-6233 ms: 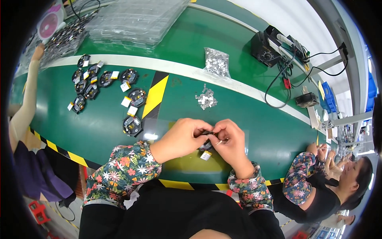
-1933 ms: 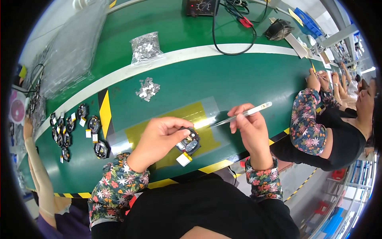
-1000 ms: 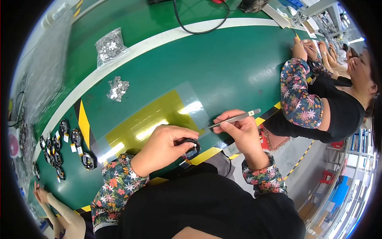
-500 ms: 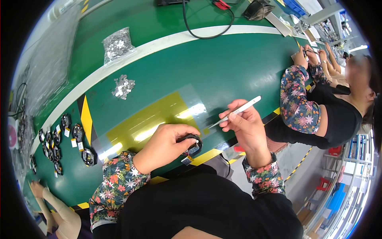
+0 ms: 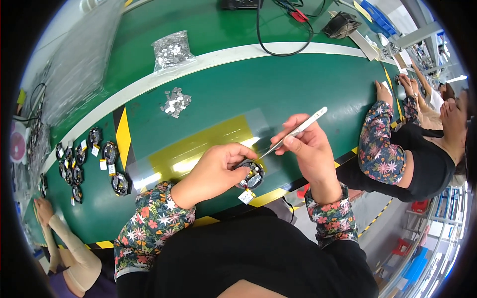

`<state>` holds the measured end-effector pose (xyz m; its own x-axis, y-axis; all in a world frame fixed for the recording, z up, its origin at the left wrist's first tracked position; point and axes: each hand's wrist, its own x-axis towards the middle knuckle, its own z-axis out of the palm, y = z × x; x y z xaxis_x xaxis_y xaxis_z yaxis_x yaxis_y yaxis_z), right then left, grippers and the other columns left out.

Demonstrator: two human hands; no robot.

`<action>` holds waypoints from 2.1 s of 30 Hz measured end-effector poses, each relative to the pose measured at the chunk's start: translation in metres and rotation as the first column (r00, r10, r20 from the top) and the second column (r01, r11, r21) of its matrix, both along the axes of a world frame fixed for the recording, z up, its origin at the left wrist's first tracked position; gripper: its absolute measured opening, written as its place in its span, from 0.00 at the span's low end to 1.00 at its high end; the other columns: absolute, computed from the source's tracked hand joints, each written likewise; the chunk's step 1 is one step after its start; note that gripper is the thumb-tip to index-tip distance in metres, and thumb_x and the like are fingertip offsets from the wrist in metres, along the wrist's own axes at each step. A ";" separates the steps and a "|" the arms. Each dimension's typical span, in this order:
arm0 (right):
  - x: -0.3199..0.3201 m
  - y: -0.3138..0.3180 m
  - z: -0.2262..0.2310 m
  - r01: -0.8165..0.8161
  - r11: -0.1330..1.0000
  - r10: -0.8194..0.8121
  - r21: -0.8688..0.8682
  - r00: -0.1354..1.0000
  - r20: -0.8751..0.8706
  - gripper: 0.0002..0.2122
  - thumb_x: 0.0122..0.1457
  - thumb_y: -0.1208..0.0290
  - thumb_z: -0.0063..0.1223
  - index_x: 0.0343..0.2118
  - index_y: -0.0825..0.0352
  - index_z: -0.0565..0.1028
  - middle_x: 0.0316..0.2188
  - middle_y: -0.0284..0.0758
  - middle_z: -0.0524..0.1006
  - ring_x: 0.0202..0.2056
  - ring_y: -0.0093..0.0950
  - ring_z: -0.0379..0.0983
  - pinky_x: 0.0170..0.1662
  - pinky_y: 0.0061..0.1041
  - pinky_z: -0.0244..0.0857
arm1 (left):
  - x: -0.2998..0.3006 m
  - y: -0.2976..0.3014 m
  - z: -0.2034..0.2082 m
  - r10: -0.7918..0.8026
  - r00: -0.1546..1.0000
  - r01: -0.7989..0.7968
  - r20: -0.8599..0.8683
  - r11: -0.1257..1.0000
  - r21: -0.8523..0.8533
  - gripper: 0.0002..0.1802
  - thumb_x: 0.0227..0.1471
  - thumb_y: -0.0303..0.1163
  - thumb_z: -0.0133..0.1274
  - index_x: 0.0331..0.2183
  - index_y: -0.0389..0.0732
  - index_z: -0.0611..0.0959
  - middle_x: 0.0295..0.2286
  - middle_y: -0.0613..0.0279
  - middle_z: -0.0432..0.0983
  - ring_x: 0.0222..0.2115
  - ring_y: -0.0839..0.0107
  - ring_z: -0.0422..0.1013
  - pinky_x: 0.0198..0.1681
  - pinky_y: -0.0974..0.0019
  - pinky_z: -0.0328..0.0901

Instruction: The person assembles small electronic components onto a circular circuit board at an assembly station. This is done using tweezers and a stylus.

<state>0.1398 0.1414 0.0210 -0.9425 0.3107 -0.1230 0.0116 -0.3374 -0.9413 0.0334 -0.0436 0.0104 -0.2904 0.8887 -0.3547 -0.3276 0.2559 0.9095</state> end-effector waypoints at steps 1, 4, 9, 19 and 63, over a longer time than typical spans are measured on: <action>-0.002 -0.001 0.001 -0.033 0.998 0.032 0.060 0.999 0.010 0.11 0.53 0.78 0.50 0.40 0.69 0.65 0.30 0.40 0.75 0.33 0.28 0.74 0.34 0.21 0.68 | 0.000 0.000 0.000 -0.002 1.000 0.002 0.004 1.000 0.003 0.14 0.48 0.18 0.48 0.40 0.29 0.73 0.33 0.60 0.74 0.34 0.80 0.69 0.37 0.76 0.64; -0.008 -0.003 0.010 -0.093 0.990 0.090 0.106 0.995 0.036 0.12 0.53 0.81 0.49 0.40 0.69 0.65 0.30 0.39 0.75 0.34 0.28 0.74 0.35 0.22 0.67 | -0.002 0.000 0.005 -0.025 0.999 0.025 -0.021 1.000 -0.001 0.14 0.47 0.18 0.48 0.40 0.29 0.73 0.34 0.60 0.74 0.34 0.80 0.69 0.37 0.75 0.65; -0.015 -0.004 0.022 -0.185 0.962 0.168 0.202 0.981 0.095 0.12 0.53 0.83 0.47 0.41 0.69 0.65 0.30 0.38 0.74 0.34 0.27 0.73 0.36 0.22 0.67 | -0.004 0.000 0.004 -0.023 1.000 0.023 -0.001 1.000 0.003 0.16 0.45 0.17 0.49 0.40 0.28 0.73 0.35 0.59 0.74 0.35 0.79 0.69 0.38 0.75 0.65; -0.019 -0.003 0.024 -0.273 0.933 0.253 0.235 0.961 0.114 0.11 0.53 0.83 0.48 0.39 0.69 0.65 0.29 0.37 0.75 0.34 0.24 0.73 0.37 0.21 0.66 | -0.006 -0.002 0.003 -0.053 0.997 0.053 0.047 0.999 0.003 0.18 0.45 0.18 0.50 0.41 0.27 0.72 0.36 0.58 0.73 0.35 0.79 0.69 0.38 0.75 0.65; 0.002 -0.032 0.012 0.142 -0.034 0.336 0.989 0.934 -0.122 0.17 0.33 0.80 0.53 0.33 0.63 0.76 0.14 0.29 0.61 0.14 0.25 0.61 0.16 0.24 0.54 | -0.005 -0.002 -0.001 0.152 0.988 -0.148 -0.036 0.984 0.095 0.12 0.46 0.18 0.46 0.36 0.32 0.78 0.28 0.66 0.74 0.28 0.83 0.68 0.31 0.78 0.63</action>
<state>0.1419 0.1095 0.0326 -0.8767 -0.2109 0.4323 -0.3456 0.9013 -0.2611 0.0281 -0.0461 0.0091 -0.4362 0.8622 -0.2575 -0.3157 0.1213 0.9411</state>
